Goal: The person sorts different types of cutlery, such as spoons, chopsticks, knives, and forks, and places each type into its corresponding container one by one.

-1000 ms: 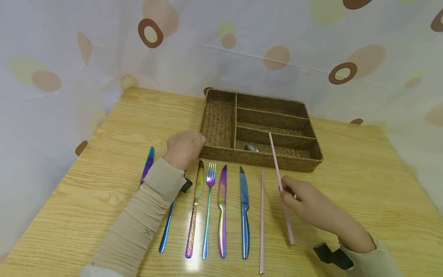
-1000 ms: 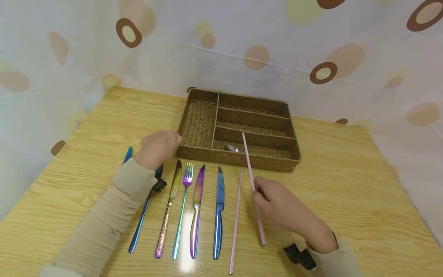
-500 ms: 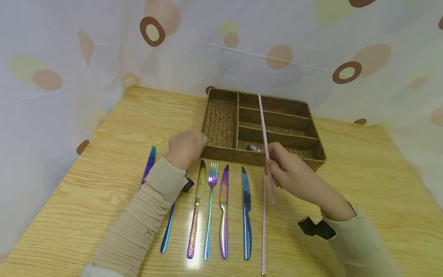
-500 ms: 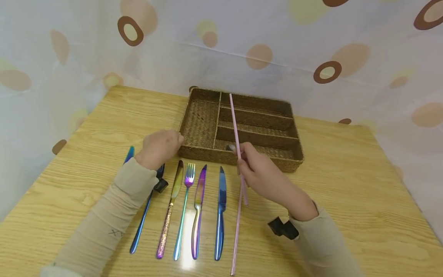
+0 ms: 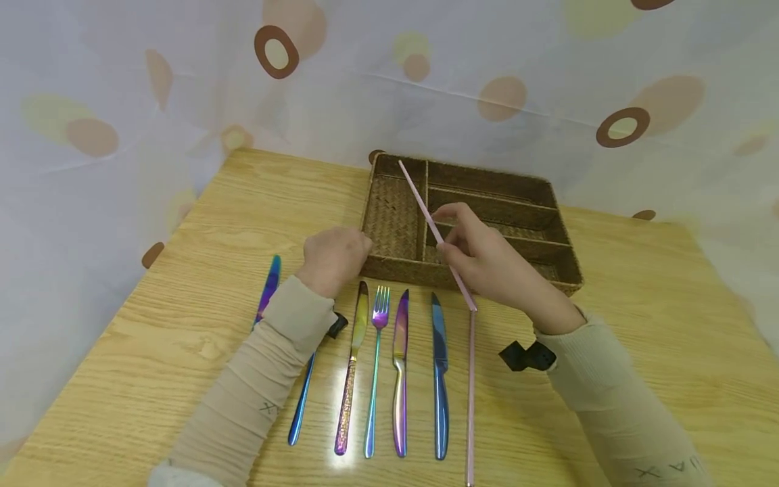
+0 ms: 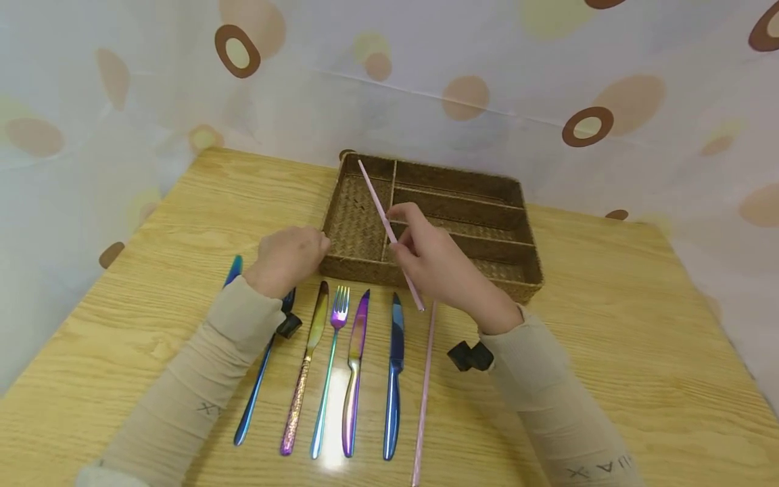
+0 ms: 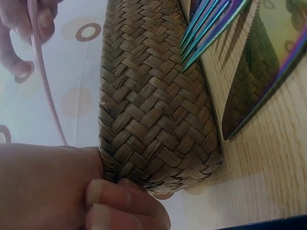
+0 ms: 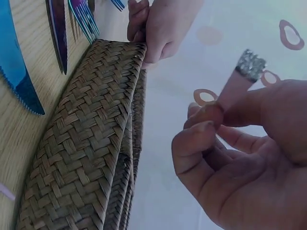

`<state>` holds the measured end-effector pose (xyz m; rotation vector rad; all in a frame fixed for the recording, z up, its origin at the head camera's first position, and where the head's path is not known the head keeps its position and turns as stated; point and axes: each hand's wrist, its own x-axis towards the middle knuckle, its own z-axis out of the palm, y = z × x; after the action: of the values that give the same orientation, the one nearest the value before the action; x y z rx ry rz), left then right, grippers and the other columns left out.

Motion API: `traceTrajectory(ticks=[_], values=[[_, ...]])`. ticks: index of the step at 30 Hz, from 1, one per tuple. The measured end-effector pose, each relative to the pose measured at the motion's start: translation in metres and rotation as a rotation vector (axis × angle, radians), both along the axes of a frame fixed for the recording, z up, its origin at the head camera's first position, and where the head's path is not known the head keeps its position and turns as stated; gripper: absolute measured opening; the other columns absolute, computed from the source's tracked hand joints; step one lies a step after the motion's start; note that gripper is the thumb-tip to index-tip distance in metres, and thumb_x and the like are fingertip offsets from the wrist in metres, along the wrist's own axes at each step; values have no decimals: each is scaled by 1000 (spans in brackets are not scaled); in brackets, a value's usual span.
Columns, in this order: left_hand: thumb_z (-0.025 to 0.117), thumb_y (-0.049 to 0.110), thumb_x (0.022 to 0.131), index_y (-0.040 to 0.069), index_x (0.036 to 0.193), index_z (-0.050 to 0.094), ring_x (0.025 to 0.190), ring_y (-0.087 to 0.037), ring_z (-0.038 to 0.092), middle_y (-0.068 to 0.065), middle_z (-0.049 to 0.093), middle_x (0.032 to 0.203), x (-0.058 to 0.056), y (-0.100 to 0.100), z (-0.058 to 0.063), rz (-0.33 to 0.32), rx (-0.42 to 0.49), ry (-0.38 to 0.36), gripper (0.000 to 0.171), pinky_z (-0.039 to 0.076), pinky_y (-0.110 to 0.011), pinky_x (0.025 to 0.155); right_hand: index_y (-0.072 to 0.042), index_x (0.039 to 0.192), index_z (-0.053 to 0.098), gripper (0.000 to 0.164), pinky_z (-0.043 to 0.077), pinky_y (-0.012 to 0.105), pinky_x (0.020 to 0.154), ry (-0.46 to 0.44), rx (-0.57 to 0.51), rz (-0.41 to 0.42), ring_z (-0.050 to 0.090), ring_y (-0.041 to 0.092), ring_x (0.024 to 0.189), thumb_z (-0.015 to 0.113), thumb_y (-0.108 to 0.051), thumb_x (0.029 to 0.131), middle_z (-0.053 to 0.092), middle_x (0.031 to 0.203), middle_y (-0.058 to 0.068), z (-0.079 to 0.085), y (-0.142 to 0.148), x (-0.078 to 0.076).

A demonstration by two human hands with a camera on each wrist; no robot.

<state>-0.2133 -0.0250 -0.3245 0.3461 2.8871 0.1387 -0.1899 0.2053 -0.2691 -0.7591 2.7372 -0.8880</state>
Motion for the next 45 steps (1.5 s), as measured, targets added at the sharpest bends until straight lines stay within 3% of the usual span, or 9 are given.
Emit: traceTrajectory(ticks=[3, 6, 15, 26, 28, 33, 39, 45], values=[[43, 15, 107, 17, 105, 66, 57, -13, 38, -2, 42, 67, 0, 1, 0, -7, -16, 1, 23, 39, -31, 51, -11, 123, 51, 19, 50, 36, 57, 29, -10, -16, 57, 22, 66, 45, -17, 106, 66, 95, 13, -3, -4, -10], [44, 14, 106, 18, 108, 67, 58, -13, 38, -2, 44, 68, 0, 2, 0, -13, -32, 3, 23, 40, -32, 51, -10, 116, 60, 17, 51, 35, 63, 57, -15, -37, 61, 20, 72, 48, -17, 106, 67, 98, 12, -7, -10, -20], [43, 14, 106, 20, 114, 66, 58, -13, 38, -2, 44, 69, 2, 4, 2, -9, -43, -10, 25, 39, -32, 52, -6, 135, 55, 36, 49, 36, 66, 46, 16, -112, 64, 23, 83, 51, -21, 103, 64, 110, 12, -17, -30, -46], [46, 17, 106, 19, 114, 67, 61, -14, 50, -3, 58, 76, 2, 8, 1, -10, -53, 2, 23, 53, -39, 57, -2, 146, 44, 47, 53, 45, 92, -61, 54, -99, 61, 31, 118, 48, -18, 102, 60, 132, 19, -21, -52, -66], [45, 19, 107, 20, 112, 67, 61, -15, 50, -3, 56, 74, 2, 8, 1, 7, -35, 1, 23, 53, -40, 58, -1, 146, 44, 47, 53, 42, 89, -72, 63, -96, 63, 30, 113, 47, -17, 102, 60, 131, 20, -23, -56, -69], [40, 24, 109, 20, 108, 68, 60, -15, 47, -2, 52, 71, 3, 10, 1, 39, 9, -1, 28, 51, -39, 57, 1, 145, 44, 47, 48, 33, 69, -78, 93, -93, 64, 23, 81, 46, -17, 102, 64, 122, 18, -32, -64, -74], [40, 23, 108, 22, 114, 66, 59, -14, 47, -3, 52, 73, 3, 10, 1, 23, -10, -6, 26, 51, -37, 56, 5, 143, 46, 46, 46, 31, 70, -47, 151, -85, 58, 18, 73, 46, -15, 101, 67, 118, 17, -38, -72, -76], [37, 36, 109, 12, 82, 64, 56, -15, 42, -2, 47, 65, 5, 10, 0, 127, 95, 26, 45, 49, -37, 52, 1, 136, 54, 38, 42, 29, 59, -44, 284, -63, 53, 16, 63, 47, -14, 101, 67, 105, 12, -41, -82, -70]])
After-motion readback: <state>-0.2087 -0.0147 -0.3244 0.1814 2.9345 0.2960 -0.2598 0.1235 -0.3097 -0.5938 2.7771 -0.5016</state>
